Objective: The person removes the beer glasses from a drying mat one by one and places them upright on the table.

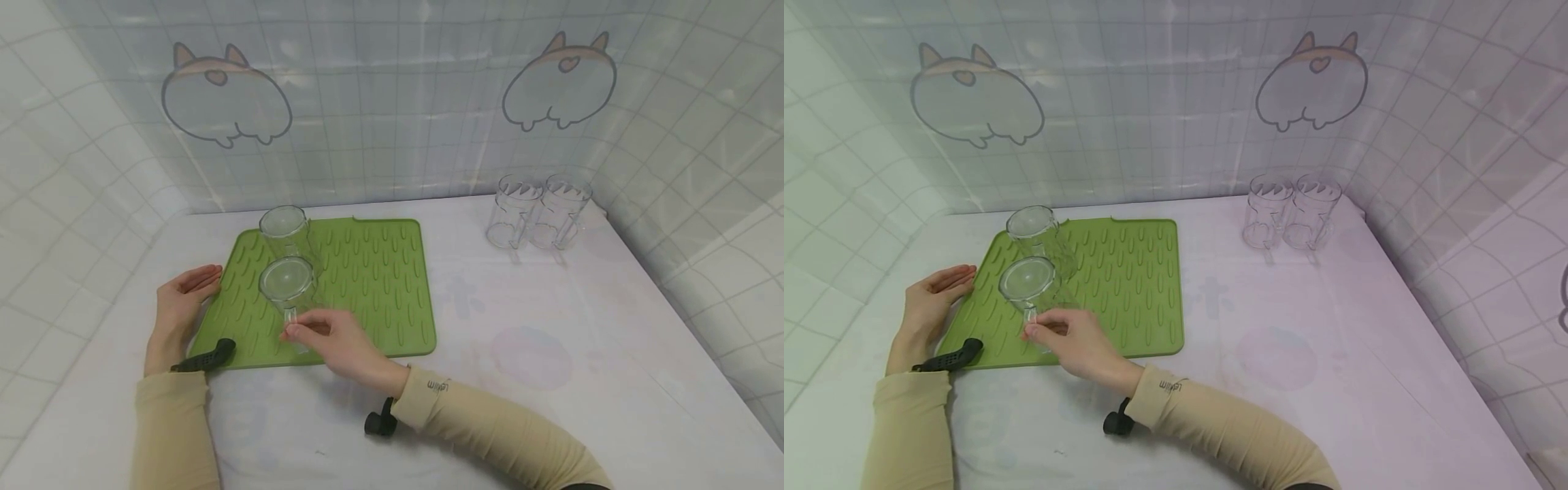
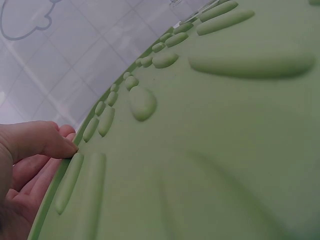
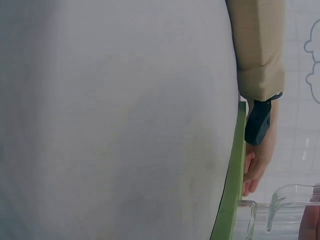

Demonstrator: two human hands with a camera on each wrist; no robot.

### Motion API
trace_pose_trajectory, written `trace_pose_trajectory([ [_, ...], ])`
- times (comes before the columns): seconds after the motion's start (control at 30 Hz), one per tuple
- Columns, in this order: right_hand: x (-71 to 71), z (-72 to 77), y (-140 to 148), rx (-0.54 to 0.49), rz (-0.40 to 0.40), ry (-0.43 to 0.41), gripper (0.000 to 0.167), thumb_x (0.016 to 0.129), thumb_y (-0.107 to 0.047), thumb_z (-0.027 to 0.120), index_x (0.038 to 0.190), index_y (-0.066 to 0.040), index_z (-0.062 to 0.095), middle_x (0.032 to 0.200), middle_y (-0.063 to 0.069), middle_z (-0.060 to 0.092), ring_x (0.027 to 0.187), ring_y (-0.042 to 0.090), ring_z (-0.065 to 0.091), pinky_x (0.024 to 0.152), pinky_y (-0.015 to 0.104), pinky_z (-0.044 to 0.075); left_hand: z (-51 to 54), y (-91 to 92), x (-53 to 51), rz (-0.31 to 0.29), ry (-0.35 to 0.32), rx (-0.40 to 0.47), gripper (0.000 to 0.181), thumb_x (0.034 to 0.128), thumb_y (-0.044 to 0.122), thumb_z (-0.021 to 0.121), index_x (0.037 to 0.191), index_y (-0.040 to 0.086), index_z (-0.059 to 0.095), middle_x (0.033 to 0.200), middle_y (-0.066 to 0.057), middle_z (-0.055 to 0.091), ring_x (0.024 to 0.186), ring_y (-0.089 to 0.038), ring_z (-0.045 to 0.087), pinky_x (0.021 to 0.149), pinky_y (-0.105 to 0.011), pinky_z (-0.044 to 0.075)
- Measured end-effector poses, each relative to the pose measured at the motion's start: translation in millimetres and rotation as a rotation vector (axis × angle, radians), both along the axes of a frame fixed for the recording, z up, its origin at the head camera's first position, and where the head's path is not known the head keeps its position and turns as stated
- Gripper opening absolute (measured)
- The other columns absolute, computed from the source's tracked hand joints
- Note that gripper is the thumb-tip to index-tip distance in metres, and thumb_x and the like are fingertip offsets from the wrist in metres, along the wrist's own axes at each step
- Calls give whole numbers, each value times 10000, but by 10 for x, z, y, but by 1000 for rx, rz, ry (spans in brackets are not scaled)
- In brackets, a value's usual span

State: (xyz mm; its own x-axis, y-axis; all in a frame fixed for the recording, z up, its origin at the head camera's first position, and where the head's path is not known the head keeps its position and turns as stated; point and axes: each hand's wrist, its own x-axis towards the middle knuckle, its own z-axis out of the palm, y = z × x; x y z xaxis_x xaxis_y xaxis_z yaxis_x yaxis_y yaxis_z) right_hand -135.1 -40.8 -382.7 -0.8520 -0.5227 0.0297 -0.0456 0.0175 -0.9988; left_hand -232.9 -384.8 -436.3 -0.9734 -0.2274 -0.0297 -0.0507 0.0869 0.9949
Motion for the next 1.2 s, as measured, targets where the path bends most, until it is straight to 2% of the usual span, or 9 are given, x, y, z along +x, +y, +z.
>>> trace_pose_trajectory([
  [0.43,-14,-23,5,-64,9,-26,244,1001,-209,621,1158,-43,706,1055,-20,755,1007,5,679,940,171,536,-13,-7,-13,0,-4,-24,546,912,16,708,1411,-62,500,1078,145,727,960,61,675,827,-57,532],
  [0.7,7,-26,2,-65,-9,-40,233,993,-214,632,1149,-63,716,1038,-52,754,1004,2,678,945,172,533,136,91,47,1,-17,8,556,914,-35,682,1416,-114,456,1020,147,724,917,58,683,807,-68,543],
  [0.93,16,-37,16,-111,-25,-59,194,986,-191,643,1123,-86,732,1033,-21,760,1022,17,682,956,177,537,7,5,-7,-11,-2,21,554,916,-5,695,1420,-81,475,1044,143,718,958,52,678,837,-77,539],
  [1.2,8,-21,41,-118,-33,-47,186,988,-178,636,1112,-81,736,1026,0,763,1021,25,684,962,186,540,22,13,2,-6,-23,16,560,920,-1,691,1428,-77,467,1057,141,712,960,58,672,839,-78,538],
])
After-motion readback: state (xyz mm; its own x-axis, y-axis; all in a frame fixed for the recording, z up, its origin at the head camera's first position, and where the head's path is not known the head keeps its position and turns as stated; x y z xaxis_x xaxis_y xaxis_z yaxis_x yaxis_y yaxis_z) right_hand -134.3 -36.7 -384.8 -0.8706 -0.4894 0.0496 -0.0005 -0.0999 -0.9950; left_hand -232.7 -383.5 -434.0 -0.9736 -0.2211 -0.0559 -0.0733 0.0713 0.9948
